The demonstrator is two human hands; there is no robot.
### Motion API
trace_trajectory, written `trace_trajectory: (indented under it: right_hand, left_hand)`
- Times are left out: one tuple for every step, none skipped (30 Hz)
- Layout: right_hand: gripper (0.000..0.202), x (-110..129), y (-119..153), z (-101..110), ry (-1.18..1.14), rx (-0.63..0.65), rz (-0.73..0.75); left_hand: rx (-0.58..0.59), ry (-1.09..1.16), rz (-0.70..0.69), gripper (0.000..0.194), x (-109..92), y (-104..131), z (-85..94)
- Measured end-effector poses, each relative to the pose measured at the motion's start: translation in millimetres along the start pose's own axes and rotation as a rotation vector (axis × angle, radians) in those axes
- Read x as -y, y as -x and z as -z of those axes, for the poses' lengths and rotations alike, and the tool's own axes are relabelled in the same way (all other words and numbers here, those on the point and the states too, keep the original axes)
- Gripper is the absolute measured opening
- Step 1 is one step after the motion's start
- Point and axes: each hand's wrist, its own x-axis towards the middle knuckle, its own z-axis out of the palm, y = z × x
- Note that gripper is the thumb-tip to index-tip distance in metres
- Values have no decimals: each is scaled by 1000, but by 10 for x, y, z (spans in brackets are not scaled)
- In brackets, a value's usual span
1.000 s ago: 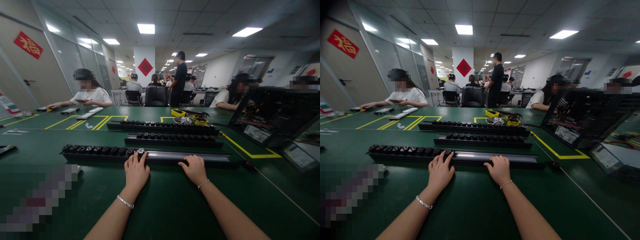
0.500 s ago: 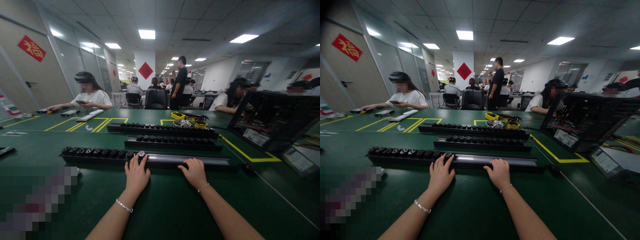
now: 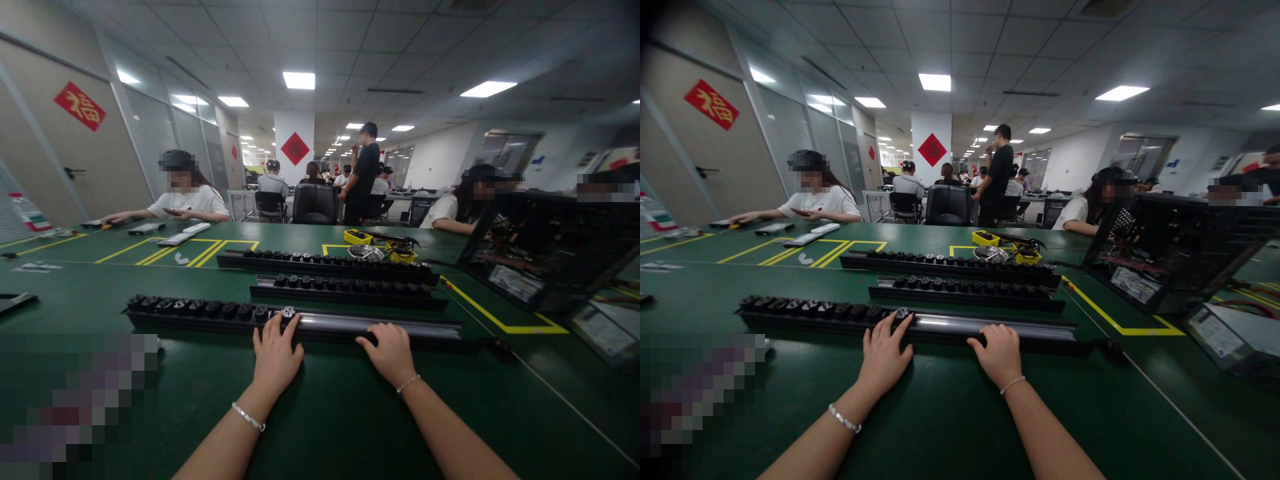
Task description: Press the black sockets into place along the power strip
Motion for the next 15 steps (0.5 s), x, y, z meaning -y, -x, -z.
trace_trajectory:
  right_hand:
    - [31,2,-1,2,-2,0,0]
    - [31,4,-2,4,-4,1,0]
    - [31,5,-3,6,-5,3,0]
    - [31,6,-4,7,-7,5,0]
    - [31,6,-5,9,-9,8,-1]
    - [31,6,-6,10,-11,10,-2]
    - [31,5,-7,12,-13,12,-3]
    - [31,5,-9,14,-16,15,-5]
    - [31,5,-10,17,-20,18,-8]
    - [31,5,-11,19,-25,22,-10]
    - [31,5,-11,20,-27,24,-11]
    - [31,6,-11,21,-27,26,-12]
    - [31,8,-11,21,-22,27,-13]
    - [30,9,-10,21,-14,27,-15]
    - [29,11,-9,19,-6,28,-16]
  left_hand:
    - [3,1,-3,57,4,0,-6]
    - [5,2,-5,57,8,0,-12]
    - [5,3,-9,57,13,-1,-18]
    - [6,5,-12,57,18,-2,-24]
    - [6,7,-14,57,24,-3,-29]
    - [5,9,-15,57,28,-4,-32]
    - [6,12,-14,57,32,-5,-35]
    - [7,15,-12,57,34,-6,-37]
    - [9,18,-11,57,35,-6,-39]
    - [12,22,-10,57,35,-7,-39]
    - [15,24,-10,57,35,-8,-39]
    - [19,25,-9,57,34,-9,-40]
    - [23,24,-6,57,32,-10,-40]
    - [26,22,-2,58,32,-10,-42]
    - [30,21,0,58,31,-11,-44]
